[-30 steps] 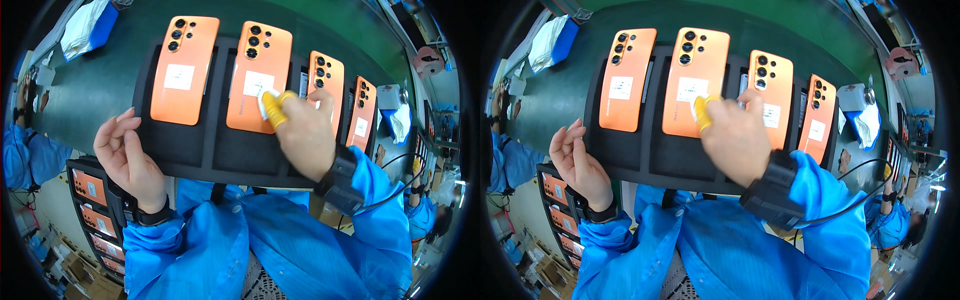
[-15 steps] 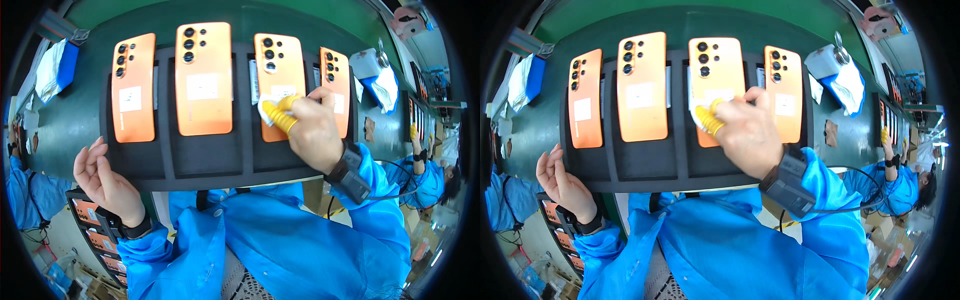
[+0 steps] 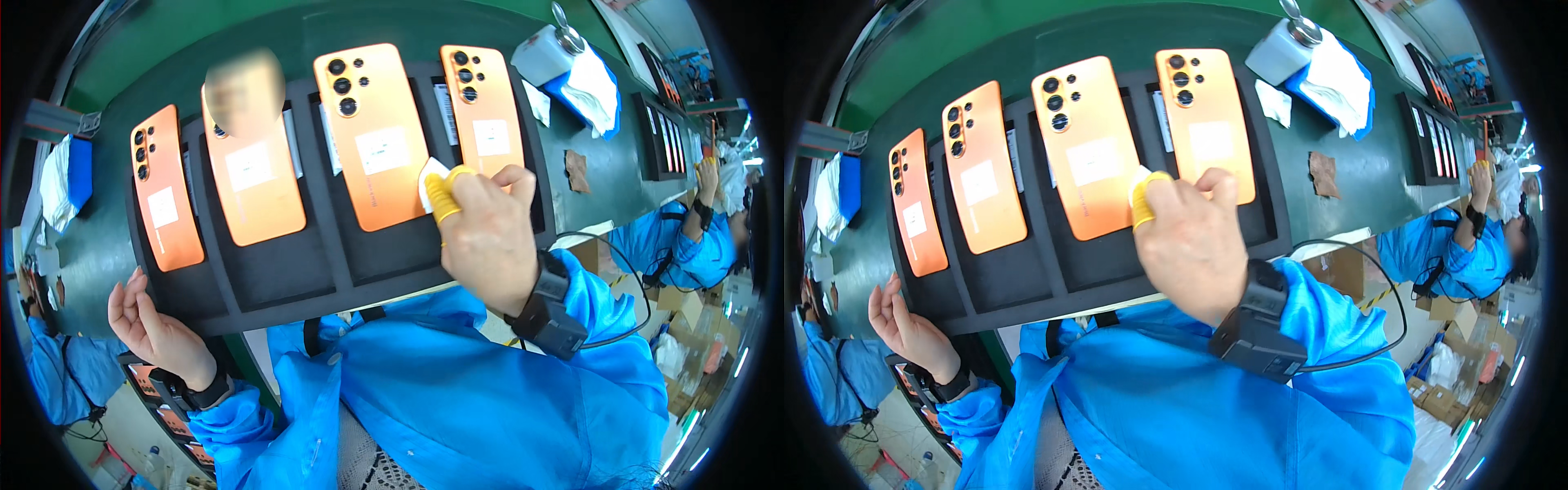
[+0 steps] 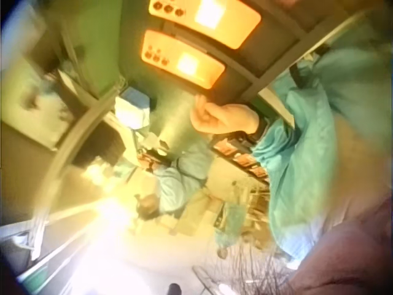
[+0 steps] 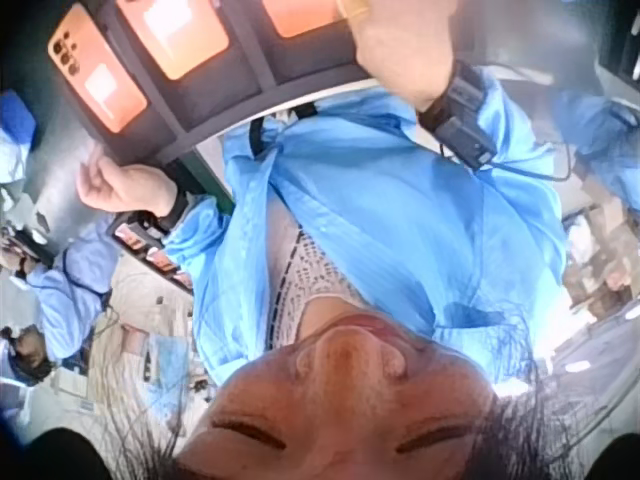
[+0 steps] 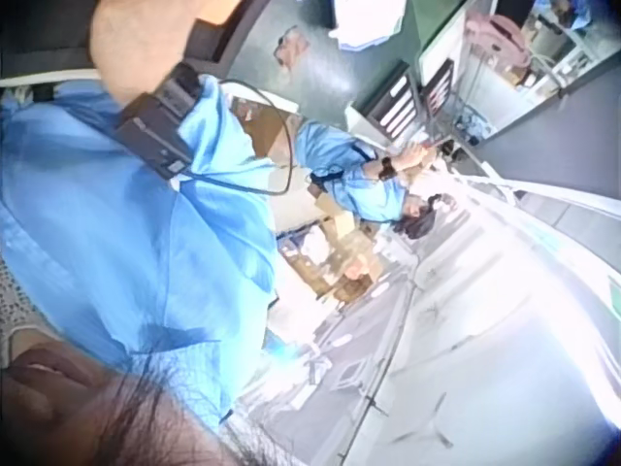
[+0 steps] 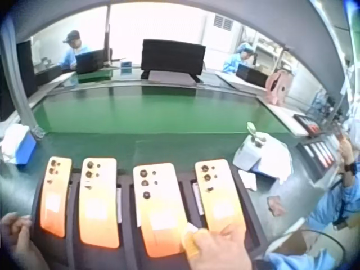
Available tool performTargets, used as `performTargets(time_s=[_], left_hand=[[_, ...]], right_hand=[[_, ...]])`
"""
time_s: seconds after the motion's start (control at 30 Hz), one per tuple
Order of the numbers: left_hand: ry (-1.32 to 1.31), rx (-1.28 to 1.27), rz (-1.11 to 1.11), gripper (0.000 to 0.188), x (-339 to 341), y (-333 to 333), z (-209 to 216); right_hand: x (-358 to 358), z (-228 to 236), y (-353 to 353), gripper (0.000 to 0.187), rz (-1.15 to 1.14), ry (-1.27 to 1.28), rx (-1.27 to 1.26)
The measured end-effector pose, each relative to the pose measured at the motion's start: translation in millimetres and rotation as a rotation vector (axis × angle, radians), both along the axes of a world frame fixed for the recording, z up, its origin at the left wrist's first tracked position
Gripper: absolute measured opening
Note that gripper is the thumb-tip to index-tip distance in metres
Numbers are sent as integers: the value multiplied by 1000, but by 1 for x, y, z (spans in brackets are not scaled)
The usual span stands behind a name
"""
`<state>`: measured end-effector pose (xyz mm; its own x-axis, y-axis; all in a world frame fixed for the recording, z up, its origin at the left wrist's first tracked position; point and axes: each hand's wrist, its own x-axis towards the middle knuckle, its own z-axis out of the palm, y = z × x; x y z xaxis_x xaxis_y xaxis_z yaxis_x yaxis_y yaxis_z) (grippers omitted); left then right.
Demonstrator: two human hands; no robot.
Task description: Cleaning and inspecting the back surfaces of smartphones on a tray in a manufacturing facility.
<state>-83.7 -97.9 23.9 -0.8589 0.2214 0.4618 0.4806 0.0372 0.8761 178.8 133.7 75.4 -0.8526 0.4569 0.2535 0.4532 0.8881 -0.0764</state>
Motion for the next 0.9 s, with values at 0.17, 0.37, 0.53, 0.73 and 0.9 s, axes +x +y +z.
performTargets(time_s=[0.17,0.37,0.53,0.73,0.9], left_hand=[[-3,-25,-10,25,0,2,0],[-6,-52,-13,25,-2,0,0],[-16,-85,-33,28,-6,-3,0],[-81,-131,-56,27,-9,-3,2],[-82,-321,3,33,-19,-1,14]], right_hand=[[18,20,-7,19,57,-75,-181],[40,7,45,17,-103,66,90],[61,-12,20,22,67,8,-31],[88,11,41,27,-152,118,-5],[117,-7,80,27,-483,25,182]])
